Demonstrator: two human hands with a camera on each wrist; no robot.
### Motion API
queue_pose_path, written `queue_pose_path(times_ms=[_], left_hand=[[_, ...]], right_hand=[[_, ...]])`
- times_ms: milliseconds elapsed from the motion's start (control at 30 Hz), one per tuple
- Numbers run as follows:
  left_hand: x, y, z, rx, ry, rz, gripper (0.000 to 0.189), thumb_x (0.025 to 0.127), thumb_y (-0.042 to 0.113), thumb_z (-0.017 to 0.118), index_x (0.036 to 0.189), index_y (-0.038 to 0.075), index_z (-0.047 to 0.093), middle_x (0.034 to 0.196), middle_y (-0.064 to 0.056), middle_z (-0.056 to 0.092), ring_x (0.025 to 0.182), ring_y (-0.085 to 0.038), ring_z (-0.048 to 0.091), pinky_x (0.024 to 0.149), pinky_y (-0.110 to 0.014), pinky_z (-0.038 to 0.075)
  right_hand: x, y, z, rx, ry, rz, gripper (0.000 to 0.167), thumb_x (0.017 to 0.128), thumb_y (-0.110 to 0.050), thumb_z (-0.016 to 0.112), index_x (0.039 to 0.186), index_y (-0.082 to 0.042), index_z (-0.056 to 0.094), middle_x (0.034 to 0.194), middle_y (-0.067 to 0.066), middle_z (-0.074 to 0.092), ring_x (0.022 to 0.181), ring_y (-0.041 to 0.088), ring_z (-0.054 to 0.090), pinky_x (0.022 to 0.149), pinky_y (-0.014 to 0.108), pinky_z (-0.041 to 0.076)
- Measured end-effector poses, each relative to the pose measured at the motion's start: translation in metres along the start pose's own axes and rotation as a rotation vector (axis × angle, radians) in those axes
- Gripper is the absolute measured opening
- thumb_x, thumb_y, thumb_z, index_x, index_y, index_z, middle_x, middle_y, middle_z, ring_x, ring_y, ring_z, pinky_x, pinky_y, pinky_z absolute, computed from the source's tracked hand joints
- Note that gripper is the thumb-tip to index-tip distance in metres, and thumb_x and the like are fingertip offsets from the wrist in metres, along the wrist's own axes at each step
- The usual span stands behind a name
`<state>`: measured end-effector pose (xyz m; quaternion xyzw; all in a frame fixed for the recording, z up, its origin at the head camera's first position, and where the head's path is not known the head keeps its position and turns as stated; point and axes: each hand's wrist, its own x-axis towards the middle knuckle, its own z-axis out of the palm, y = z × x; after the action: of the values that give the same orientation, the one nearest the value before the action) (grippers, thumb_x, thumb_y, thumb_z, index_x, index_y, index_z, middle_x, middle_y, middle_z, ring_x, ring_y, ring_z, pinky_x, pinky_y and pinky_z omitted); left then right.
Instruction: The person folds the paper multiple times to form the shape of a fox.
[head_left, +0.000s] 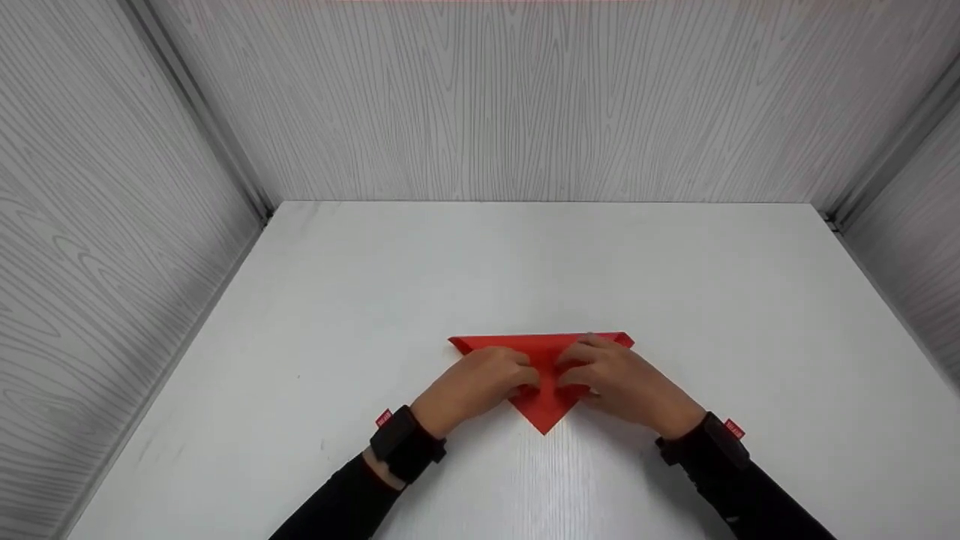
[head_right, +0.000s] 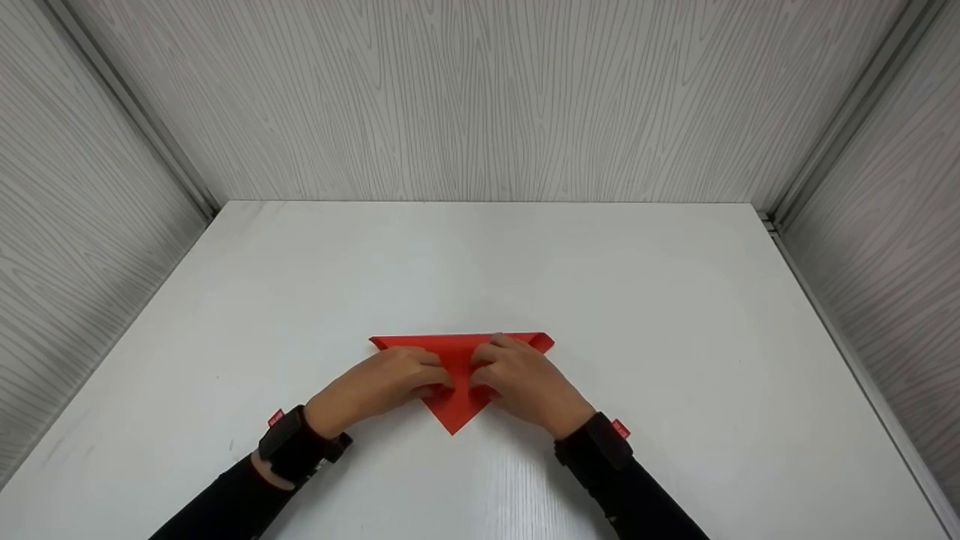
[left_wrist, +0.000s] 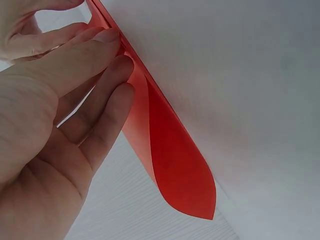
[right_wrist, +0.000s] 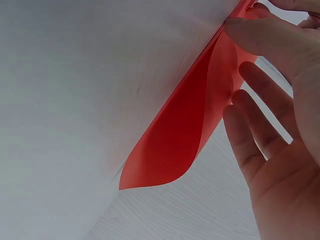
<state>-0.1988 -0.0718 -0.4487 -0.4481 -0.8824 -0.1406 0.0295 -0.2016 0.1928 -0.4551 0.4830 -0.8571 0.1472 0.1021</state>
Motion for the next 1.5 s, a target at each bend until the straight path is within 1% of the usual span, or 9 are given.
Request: queue_pose_path(times_ms=[167,267,500,633,833,1067,1267,1367,1500], left_hand=[[0.0000,-0.0007,-0.0013,-0.038,-0.017,0.001,0.022,0.094,-0.002,0.074,0.107,0.015,0.081,0.080,0.001,0.068,0.075,-0.008,0.057,0.076,-0.014,0.046],[-0.0002,-0.0018,-0.0015,-0.052,-0.027,0.004,0.020,0.094,0.001,0.077,0.108,0.015,0.081,0.086,0.000,0.074,0.079,-0.009,0.062,0.079,-0.015,0.050],[0.0000,-0.0017,-0.0026,-0.060,-0.027,0.019,0.020,0.091,0.010,0.083,0.111,0.014,0.080,0.093,0.000,0.076,0.088,-0.012,0.066,0.086,-0.017,0.052],[0.0006,-0.0017,-0.0020,-0.052,-0.028,0.019,0.020,0.091,0.011,0.083,0.111,0.015,0.080,0.089,0.001,0.075,0.086,-0.012,0.066,0.085,-0.018,0.052],[0.0007,-0.0022,-0.0001,-0.053,-0.021,0.015,0.017,0.092,0.010,0.082,0.108,0.016,0.080,0.082,0.002,0.071,0.081,-0.010,0.062,0.082,-0.017,0.051],[0.0010,-0.0028,0.0004,-0.065,-0.011,0.021,0.013,0.091,0.009,0.082,0.102,0.017,0.080,0.071,0.004,0.060,0.070,-0.008,0.052,0.073,-0.016,0.043],[0.0032,-0.0010,0.0001,-0.041,-0.025,0.020,0.012,0.091,0.013,0.083,0.103,0.016,0.080,0.070,0.004,0.059,0.069,-0.007,0.052,0.074,-0.015,0.044],[0.0057,0.0019,0.0004,-0.017,-0.019,0.011,0.009,0.091,0.009,0.082,0.098,0.015,0.079,0.065,0.003,0.052,0.064,-0.007,0.046,0.071,-0.014,0.041],[0.0092,0.0061,0.0007,0.071,0.002,0.013,0.009,0.091,0.007,0.080,0.090,0.015,0.076,0.061,0.004,0.045,0.058,-0.006,0.038,0.065,-0.013,0.036]], right_hand=[[-0.0013,-0.0006,-0.0014,0.061,-0.089,0.030,0.031,0.085,-0.007,0.090,0.114,-0.015,0.082,0.108,-0.002,0.079,0.108,0.018,0.071,0.095,0.036,0.059],[-0.0009,0.0000,-0.0009,0.078,-0.106,0.030,0.030,0.086,-0.008,0.089,0.114,-0.015,0.082,0.105,-0.003,0.080,0.106,0.017,0.072,0.095,0.036,0.059],[-0.0009,0.0009,0.0006,0.084,-0.069,-0.007,0.029,0.086,-0.004,0.088,0.113,-0.013,0.081,0.102,-0.003,0.079,0.105,0.018,0.072,0.095,0.037,0.059],[-0.0009,0.0003,0.0010,0.091,-0.051,-0.026,0.028,0.086,-0.003,0.088,0.112,-0.013,0.081,0.100,-0.003,0.079,0.103,0.018,0.072,0.094,0.036,0.059],[-0.0002,-0.0011,0.0014,0.105,-0.051,-0.018,0.026,0.087,-0.003,0.087,0.111,-0.014,0.082,0.098,-0.003,0.080,0.099,0.017,0.072,0.091,0.035,0.060],[0.0010,-0.0037,0.0015,0.107,-0.044,-0.016,0.025,0.089,-0.003,0.085,0.111,-0.014,0.083,0.098,-0.004,0.080,0.097,0.016,0.072,0.091,0.034,0.060],[0.0010,-0.0050,0.0011,0.113,-0.040,-0.009,0.025,0.089,-0.002,0.085,0.110,-0.013,0.082,0.098,-0.003,0.079,0.099,0.016,0.072,0.091,0.034,0.060],[0.0008,-0.0051,0.0017,0.126,-0.042,0.001,0.025,0.089,0.000,0.084,0.109,-0.014,0.081,0.098,-0.003,0.078,0.098,0.016,0.071,0.090,0.034,0.060],[0.0023,-0.0047,0.0032,0.152,-0.051,0.012,0.024,0.090,0.001,0.083,0.109,-0.014,0.081,0.099,-0.003,0.078,0.099,0.015,0.071,0.090,0.033,0.059]])
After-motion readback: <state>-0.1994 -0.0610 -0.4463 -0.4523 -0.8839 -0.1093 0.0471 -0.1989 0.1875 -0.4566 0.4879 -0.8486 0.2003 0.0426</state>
